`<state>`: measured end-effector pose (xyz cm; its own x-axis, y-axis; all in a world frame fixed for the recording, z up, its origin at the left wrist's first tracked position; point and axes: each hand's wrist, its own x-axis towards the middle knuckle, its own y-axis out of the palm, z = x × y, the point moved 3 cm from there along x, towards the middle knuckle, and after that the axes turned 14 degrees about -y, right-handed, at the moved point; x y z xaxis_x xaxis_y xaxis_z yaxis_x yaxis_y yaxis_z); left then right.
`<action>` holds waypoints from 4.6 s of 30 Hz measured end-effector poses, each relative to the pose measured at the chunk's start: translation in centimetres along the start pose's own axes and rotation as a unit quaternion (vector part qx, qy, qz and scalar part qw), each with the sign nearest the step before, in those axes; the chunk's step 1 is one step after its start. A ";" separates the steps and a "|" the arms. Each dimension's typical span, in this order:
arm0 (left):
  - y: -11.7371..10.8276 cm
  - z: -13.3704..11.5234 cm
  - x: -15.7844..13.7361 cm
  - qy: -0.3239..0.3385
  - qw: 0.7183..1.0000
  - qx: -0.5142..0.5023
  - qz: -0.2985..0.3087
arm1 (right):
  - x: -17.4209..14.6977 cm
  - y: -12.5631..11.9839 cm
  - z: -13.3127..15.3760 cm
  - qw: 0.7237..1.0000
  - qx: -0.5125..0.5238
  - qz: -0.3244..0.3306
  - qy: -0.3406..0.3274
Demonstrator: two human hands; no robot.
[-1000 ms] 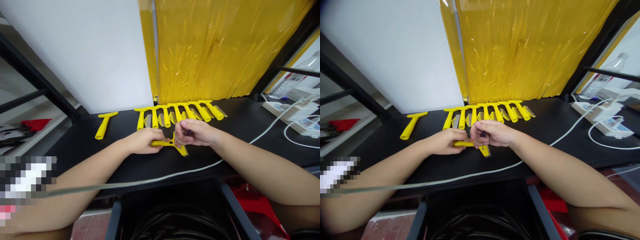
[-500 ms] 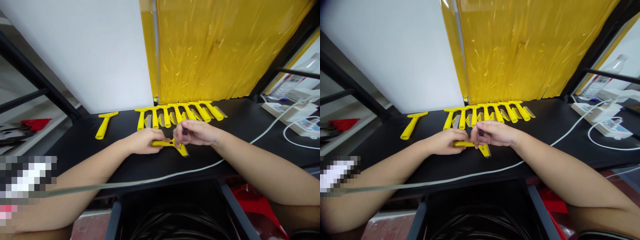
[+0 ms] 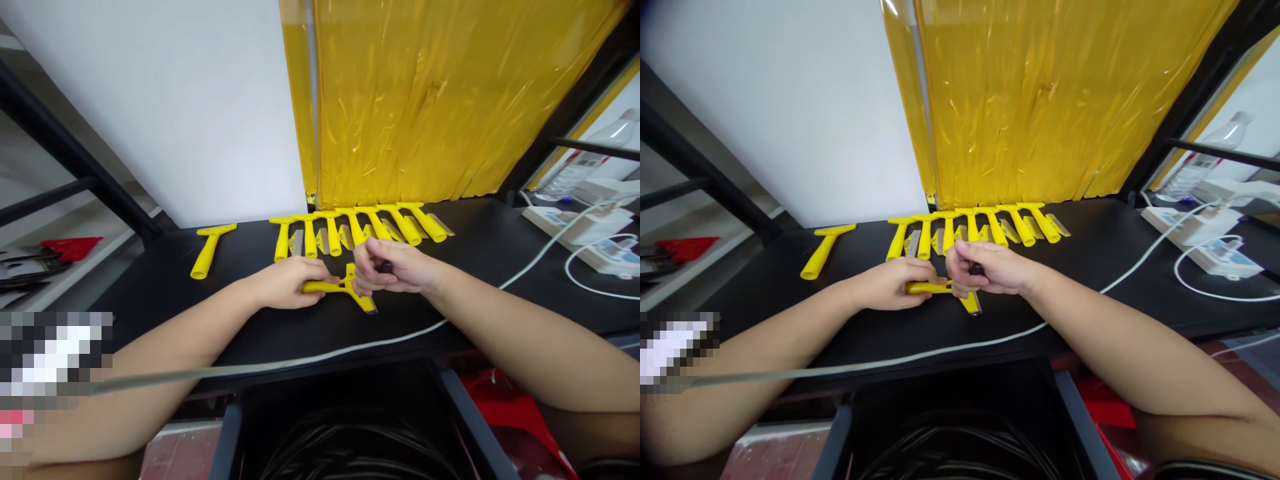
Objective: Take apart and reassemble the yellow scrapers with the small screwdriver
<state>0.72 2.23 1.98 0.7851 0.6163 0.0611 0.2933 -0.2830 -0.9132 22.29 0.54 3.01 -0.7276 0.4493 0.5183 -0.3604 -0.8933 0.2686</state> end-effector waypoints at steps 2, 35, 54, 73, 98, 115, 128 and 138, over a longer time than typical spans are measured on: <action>0.0 0.0 0.0 0.003 1.000 -0.002 -0.001 | -0.1 0.1 0.0 1.000 0.009 -0.013 0.009; -0.1 -0.2 -0.1 0.005 1.000 -0.004 -0.002 | 0.1 0.1 0.0 0.997 -0.021 -0.069 0.002; -0.4 -0.1 -0.2 0.001 0.999 -0.037 -0.017 | -0.5 -2.1 4.3 0.925 -0.247 -0.281 -0.071; -1.1 -0.6 -0.6 0.023 0.995 0.009 -0.099 | -0.7 -4.0 -0.2 0.886 -0.412 -0.195 0.081; -1.5 -2.0 -0.8 0.007 0.973 0.163 -0.161 | -0.3 -4.5 -0.3 0.887 -0.394 -0.235 0.058; -1.7 -2.0 -0.8 0.013 0.974 0.148 -0.172 | -0.3 -4.4 -0.5 0.887 -0.387 -0.243 0.059; -1.4 -1.5 -0.9 0.012 0.975 0.155 -0.160 | -0.3 -4.3 -0.3 0.807 -0.577 -0.127 0.013; -3.0 -0.8 -1.3 -0.029 0.972 0.171 -0.158 | -0.5 -4.3 2.0 0.807 -0.572 -0.145 -0.002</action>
<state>-0.73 1.65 4.94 0.6494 0.6766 0.3470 0.3090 0.1821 -0.9334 25.33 4.20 3.22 -0.5144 0.6399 0.5709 -0.8203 -0.1730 -0.5452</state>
